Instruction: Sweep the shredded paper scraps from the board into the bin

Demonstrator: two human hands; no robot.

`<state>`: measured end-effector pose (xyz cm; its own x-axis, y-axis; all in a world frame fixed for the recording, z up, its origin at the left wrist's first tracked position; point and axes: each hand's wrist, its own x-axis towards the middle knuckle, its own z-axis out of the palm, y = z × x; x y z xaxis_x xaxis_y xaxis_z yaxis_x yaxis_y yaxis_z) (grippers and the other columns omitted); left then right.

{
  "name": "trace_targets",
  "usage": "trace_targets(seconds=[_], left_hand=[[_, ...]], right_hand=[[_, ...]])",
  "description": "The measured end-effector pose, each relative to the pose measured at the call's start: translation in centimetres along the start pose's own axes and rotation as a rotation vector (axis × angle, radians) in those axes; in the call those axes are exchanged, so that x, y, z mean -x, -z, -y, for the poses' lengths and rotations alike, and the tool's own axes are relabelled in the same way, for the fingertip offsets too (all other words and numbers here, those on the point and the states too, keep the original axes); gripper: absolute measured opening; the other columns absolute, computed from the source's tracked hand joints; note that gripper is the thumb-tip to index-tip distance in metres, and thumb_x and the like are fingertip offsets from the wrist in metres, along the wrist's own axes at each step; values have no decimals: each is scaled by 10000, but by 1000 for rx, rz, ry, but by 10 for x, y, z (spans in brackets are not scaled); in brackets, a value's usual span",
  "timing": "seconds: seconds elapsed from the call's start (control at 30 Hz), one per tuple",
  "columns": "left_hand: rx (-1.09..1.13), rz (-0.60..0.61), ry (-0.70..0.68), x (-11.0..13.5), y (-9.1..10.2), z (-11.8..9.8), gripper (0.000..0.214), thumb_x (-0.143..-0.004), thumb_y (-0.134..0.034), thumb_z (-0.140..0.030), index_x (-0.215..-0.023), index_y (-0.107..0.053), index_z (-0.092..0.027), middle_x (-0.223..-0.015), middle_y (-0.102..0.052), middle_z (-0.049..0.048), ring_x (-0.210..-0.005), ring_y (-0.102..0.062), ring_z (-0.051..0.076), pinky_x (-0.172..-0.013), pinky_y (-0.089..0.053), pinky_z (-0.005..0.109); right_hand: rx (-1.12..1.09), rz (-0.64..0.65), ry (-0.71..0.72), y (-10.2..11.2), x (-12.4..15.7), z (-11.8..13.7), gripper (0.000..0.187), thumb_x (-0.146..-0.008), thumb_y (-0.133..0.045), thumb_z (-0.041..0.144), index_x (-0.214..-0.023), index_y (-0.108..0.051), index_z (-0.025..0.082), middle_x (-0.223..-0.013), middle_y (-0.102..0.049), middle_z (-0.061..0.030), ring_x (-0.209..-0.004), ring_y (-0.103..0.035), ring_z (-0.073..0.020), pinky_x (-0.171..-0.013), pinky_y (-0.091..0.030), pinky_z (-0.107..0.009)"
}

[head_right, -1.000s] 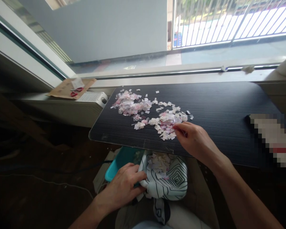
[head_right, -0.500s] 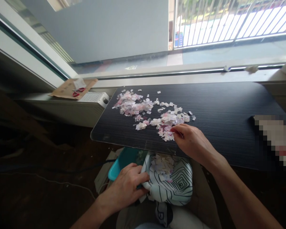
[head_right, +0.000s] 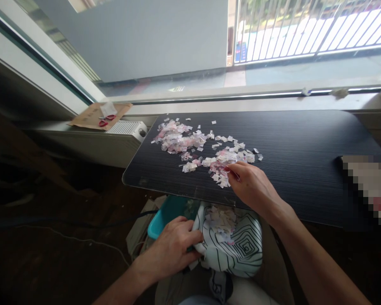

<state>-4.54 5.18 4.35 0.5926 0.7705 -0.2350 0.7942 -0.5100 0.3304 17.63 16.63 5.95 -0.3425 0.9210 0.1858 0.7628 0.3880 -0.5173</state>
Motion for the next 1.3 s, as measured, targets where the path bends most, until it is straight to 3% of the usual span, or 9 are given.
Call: trace_targets(seconds=[0.2,0.37,0.57,0.9,1.13,1.3], left_hand=[[1,32,-15,-1,2,0,128,-793,-664,-332,-835,-608,-224,-741,-552,-6,-709,-520,159,-708,-375,284],[8,49,-15,-2,4,-1,132,-802,-652,-343,-840,-611,-223,-756,-562,1,-722,-523,164,-730,-383,294],[-4,47,-29,-3,3,-3,164,-791,-667,-371,-840,-596,-231,-759,-566,-7,-730,-533,170,-716,-386,297],[-20,57,-52,-6,3,-6,167,-796,-661,-371,-847,-603,-222,-767,-579,2,-742,-550,178,-726,-389,305],[0,71,-64,-8,5,-7,194,-800,-653,-390,-877,-612,-217,-788,-590,13,-762,-564,185,-738,-397,315],[-1,98,-73,-10,7,-9,185,-809,-636,-388,-879,-626,-217,-788,-598,19,-764,-571,187,-743,-404,321]], right_hand=[[-23,54,34,-2,-1,4,238,-863,-479,218,-933,-705,187,-835,-675,-27,-660,-587,-136,-601,-407,-249],[-2,7,11,-1,0,1,243,-855,-476,217,-939,-702,189,-868,-684,-38,-677,-600,-145,-603,-416,-257],[-71,88,53,-2,5,9,231,-871,-471,221,-941,-690,192,-882,-678,-38,-714,-606,-145,-614,-419,-244],[-41,24,12,-2,3,6,233,-879,-474,243,-930,-693,186,-856,-672,-43,-682,-592,-147,-608,-416,-251],[-100,146,98,-11,6,18,234,-882,-470,218,-944,-695,201,-834,-660,-37,-667,-582,-138,-627,-427,-253],[-108,115,69,-12,9,18,243,-900,-461,244,-947,-694,194,-862,-658,-52,-696,-583,-146,-643,-430,-264]])
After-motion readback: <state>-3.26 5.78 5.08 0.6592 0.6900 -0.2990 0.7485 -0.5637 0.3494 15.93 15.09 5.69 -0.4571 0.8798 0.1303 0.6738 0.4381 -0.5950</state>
